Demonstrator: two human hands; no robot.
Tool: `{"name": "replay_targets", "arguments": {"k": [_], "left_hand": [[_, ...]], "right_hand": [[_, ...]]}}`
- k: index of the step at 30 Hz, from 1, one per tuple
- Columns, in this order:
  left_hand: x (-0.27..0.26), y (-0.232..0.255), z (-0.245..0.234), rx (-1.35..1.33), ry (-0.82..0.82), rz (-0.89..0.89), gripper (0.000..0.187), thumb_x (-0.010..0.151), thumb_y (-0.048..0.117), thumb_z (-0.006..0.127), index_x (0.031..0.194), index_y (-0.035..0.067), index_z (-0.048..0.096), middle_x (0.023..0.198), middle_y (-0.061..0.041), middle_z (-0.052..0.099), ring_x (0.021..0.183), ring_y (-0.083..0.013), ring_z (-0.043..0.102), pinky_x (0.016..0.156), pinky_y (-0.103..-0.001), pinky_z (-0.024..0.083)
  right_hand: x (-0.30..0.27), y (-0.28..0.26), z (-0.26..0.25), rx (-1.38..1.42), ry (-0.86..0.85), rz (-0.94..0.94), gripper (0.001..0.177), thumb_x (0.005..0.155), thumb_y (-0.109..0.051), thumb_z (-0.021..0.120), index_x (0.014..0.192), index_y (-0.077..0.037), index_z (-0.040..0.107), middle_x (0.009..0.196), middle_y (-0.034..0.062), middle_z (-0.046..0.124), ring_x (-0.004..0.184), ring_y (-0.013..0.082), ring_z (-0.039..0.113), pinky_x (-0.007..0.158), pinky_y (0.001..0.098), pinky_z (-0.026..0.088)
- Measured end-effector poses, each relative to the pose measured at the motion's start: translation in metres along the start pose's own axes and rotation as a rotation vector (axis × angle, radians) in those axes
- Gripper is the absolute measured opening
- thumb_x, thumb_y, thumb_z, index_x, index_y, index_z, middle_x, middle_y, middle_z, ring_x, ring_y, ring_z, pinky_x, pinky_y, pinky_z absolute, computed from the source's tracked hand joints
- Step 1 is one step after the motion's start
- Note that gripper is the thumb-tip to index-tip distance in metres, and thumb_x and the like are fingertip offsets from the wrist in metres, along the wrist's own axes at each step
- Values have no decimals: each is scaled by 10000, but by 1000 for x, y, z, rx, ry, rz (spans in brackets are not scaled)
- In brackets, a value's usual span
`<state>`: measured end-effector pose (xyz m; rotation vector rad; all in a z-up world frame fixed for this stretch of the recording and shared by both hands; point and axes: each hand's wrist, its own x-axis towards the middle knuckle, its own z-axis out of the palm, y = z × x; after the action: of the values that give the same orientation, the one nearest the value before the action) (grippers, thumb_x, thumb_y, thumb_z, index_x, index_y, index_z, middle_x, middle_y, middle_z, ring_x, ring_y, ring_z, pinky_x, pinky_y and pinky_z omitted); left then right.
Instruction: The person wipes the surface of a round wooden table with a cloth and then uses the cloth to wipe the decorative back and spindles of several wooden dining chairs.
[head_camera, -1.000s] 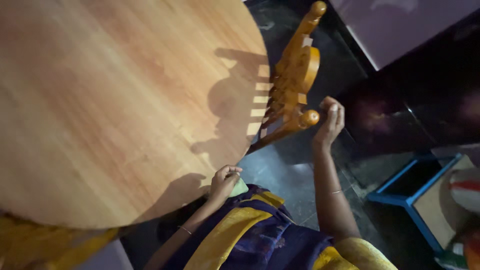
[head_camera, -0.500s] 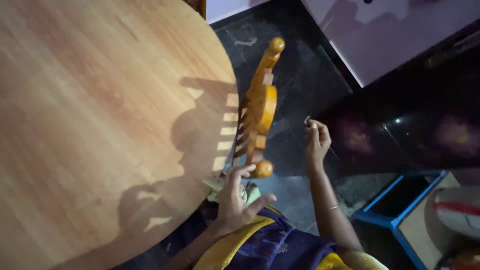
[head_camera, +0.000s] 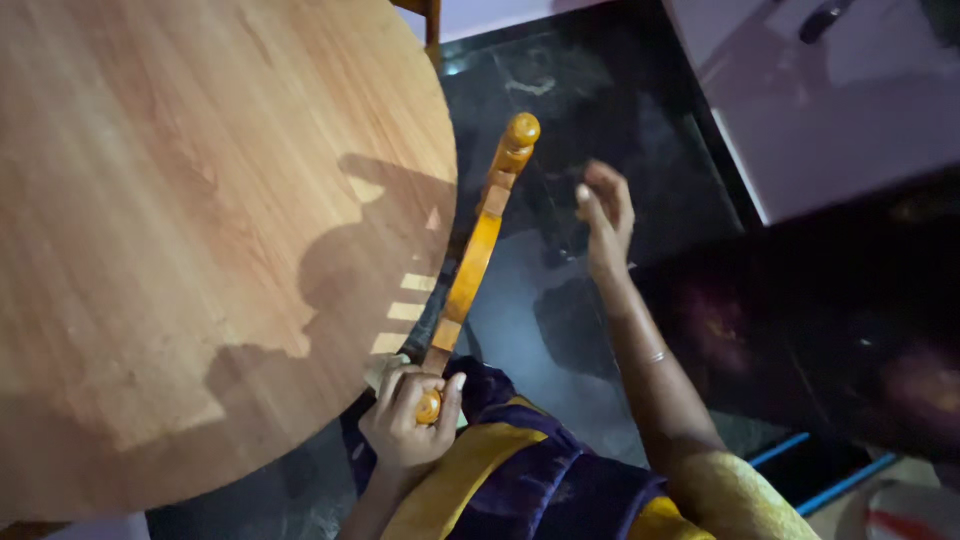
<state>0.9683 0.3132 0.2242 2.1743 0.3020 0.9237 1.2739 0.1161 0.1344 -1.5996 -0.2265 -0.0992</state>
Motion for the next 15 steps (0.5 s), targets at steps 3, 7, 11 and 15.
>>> {"name": "replay_targets", "arguments": {"k": [3,7,11,15], "left_hand": [[0,-4,6,41,41,17,256,810,207,850,754,121,616,753,-29,658,639,-216,667,562,-323,526],[-3,-8,14,91,113,-5,266,776,188,852,710,114,605,740,-50,636,605,-224,640,551,-331,519],[-6,-9,16,90,170,60,228,788,150,826,712,117,614,728,-39,626,614,-212,654,560,-323,527],[-5,-13,17,76,126,80,196,781,158,826,732,110,643,753,-60,653,615,-227,654,555,-331,522]], "right_hand": [[50,-19,44,42,-90,-12,624,942,-404,697,1449,-107,487,1414,41,555,1233,164,595,921,317,529],[87,1,83,173,-406,-82,523,1010,-458,621,1365,-76,582,1340,80,629,1267,178,594,1059,324,491],[87,30,85,201,-403,16,383,978,-397,696,1121,-43,665,1045,86,717,1026,180,679,950,329,528],[78,31,78,149,-314,14,329,984,-356,693,1081,-43,671,1000,61,720,987,156,672,925,313,510]]}}
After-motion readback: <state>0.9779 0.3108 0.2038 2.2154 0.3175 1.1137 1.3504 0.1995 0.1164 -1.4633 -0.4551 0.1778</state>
